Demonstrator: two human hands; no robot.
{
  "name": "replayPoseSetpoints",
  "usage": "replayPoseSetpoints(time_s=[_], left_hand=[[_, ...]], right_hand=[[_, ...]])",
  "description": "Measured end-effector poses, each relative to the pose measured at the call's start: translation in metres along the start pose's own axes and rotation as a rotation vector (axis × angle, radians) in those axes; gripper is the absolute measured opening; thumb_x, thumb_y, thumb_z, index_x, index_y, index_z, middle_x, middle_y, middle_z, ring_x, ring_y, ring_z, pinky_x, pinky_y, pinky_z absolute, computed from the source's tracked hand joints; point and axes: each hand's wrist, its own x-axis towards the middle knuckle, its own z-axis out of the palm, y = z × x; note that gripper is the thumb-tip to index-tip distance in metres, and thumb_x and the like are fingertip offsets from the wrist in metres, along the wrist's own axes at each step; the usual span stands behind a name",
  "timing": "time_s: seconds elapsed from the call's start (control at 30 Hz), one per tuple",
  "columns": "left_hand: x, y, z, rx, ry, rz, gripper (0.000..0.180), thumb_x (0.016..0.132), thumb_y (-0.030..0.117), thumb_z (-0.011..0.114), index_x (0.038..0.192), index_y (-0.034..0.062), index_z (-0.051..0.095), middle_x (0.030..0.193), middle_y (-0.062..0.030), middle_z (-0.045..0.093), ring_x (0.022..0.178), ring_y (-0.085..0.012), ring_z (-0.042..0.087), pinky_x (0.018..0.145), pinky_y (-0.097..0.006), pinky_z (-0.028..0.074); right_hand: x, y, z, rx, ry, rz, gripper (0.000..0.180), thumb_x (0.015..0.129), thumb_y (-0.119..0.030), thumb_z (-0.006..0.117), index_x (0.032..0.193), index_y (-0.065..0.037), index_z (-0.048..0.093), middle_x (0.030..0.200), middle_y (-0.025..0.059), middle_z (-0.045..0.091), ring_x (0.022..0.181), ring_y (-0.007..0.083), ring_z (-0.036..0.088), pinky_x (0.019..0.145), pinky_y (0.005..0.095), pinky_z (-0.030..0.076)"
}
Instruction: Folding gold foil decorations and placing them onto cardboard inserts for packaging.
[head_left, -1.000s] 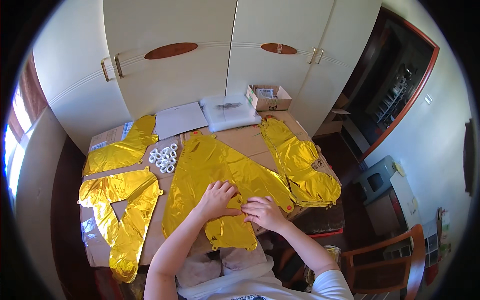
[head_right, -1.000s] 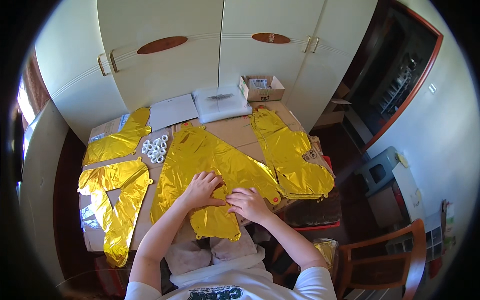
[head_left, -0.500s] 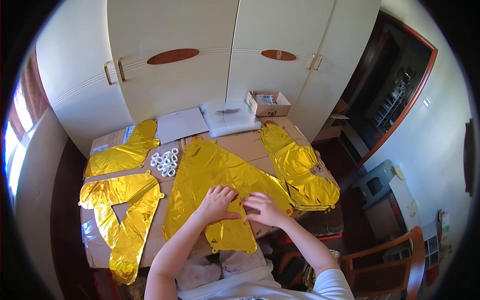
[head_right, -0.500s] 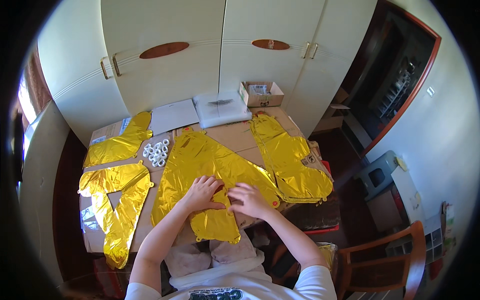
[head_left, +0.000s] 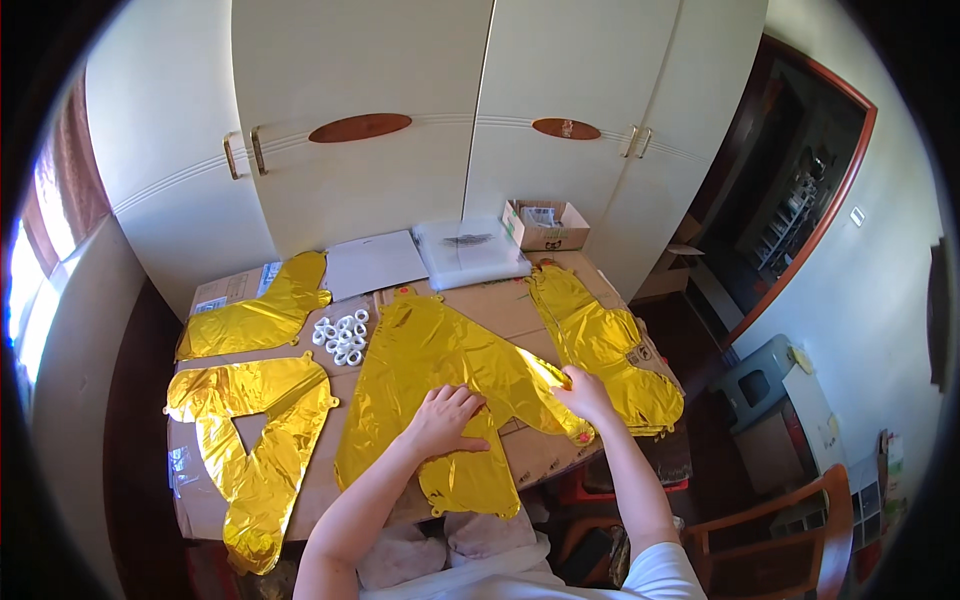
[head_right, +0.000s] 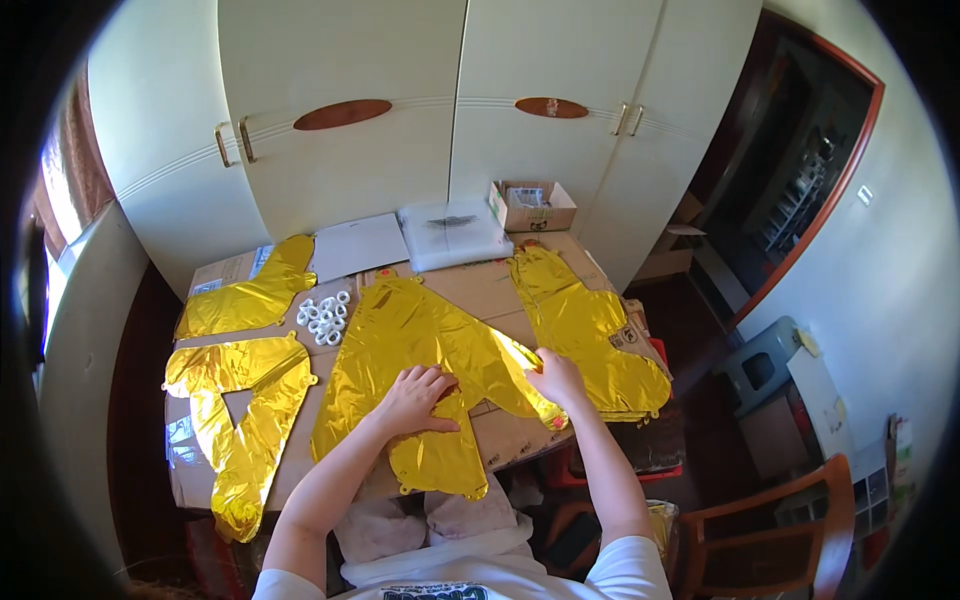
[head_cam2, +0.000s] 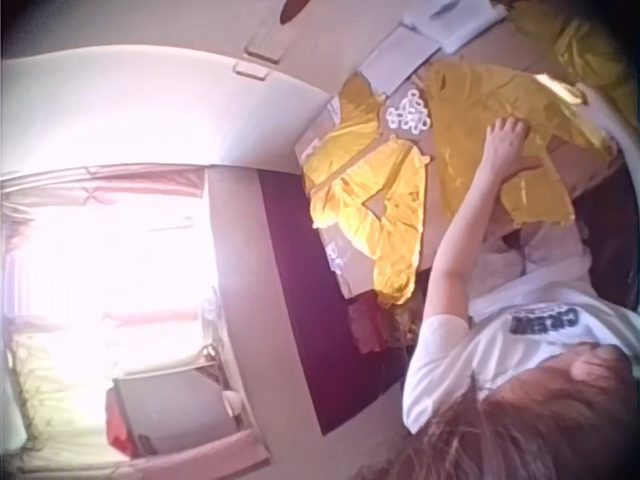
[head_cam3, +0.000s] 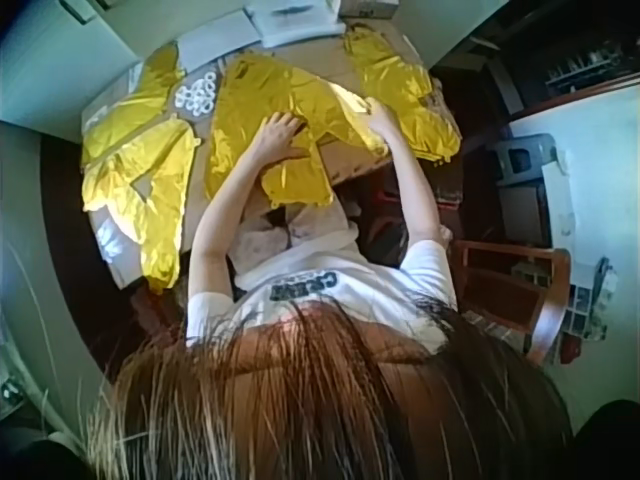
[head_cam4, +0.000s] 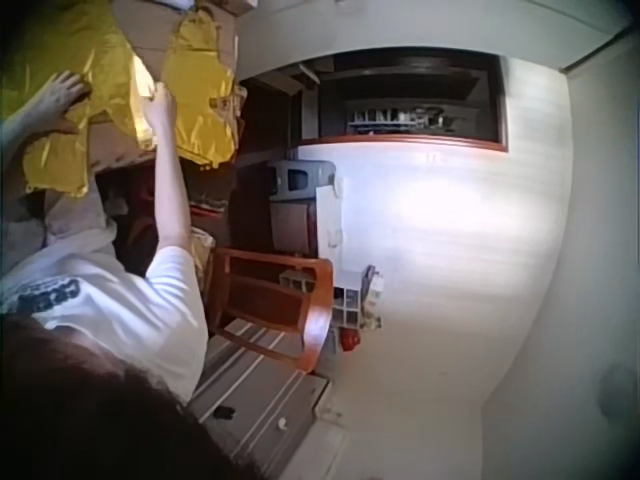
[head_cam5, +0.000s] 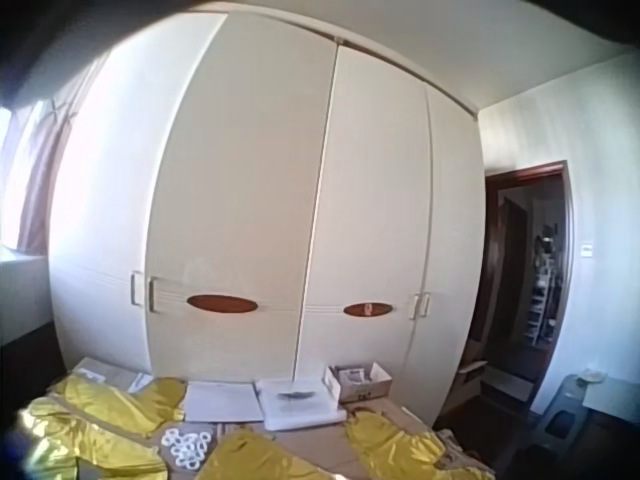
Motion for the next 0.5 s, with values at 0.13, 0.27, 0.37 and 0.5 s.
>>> replayPoseSetpoints(time_s=[0.13, 0.27, 0.37, 0.5], left_hand=[[0.0, 0.0, 0.002, -0.005, 0.013, 0.007, 0.078, 0.071, 0.064, 0.071, 0.126, 0.0104, 0.054, 0.116, -0.0093, 0.056, 0.112, -0.0298, 0.05, 0.097, -0.043, 0.039], [-0.002, -0.001, 0.004, -0.003, 0.055, 0.021, 0.075, 0.072, 0.062, 0.071, 0.122, 0.0095, 0.056, 0.117, -0.0102, 0.056, 0.114, -0.0317, 0.05, 0.099, -0.043, 0.038], [-0.001, 0.0, 0.002, -0.022, 0.026, 0.006, 0.074, 0.072, 0.063, 0.07, 0.121, 0.0085, 0.057, 0.119, -0.0113, 0.055, 0.116, -0.0334, 0.049, 0.1, -0.044, 0.038], [-0.002, -0.003, 0.005, -0.011, 0.018, 0.008, 0.075, 0.071, 0.064, 0.07, 0.119, 0.0076, 0.058, 0.122, -0.0126, 0.055, 0.116, -0.0335, 0.05, 0.1, -0.044, 0.039]], right_hand=[[-0.017, 0.007, -0.005, 0.061, 0.002, -0.034, 0.037, 0.081, -0.034, 0.068, 0.1, -0.003, 0.066, 0.089, 0.0178, 0.069, 0.086, 0.0355, 0.066, 0.076, 0.0437, 0.051], [-0.049, -0.018, -0.015, 0.174, 0.096, -0.115, 0.03, 0.083, -0.026, 0.069, 0.099, -0.001, 0.067, 0.083, 0.0151, 0.07, 0.075, 0.0308, 0.068, 0.069, 0.0392, 0.052], [-0.065, -0.036, -0.01, 0.278, 0.226, -0.243, 0.026, 0.082, -0.016, 0.071, 0.103, -0.001, 0.067, 0.083, 0.0137, 0.07, 0.07, 0.0246, 0.068, 0.064, 0.0339, 0.053], [-0.08, -0.063, 0.0, 0.347, 0.26, -0.35, 0.025, 0.081, -0.012, 0.071, 0.103, -0.002, 0.067, 0.086, 0.0123, 0.07, 0.071, 0.0249, 0.068, 0.063, 0.0335, 0.053]])
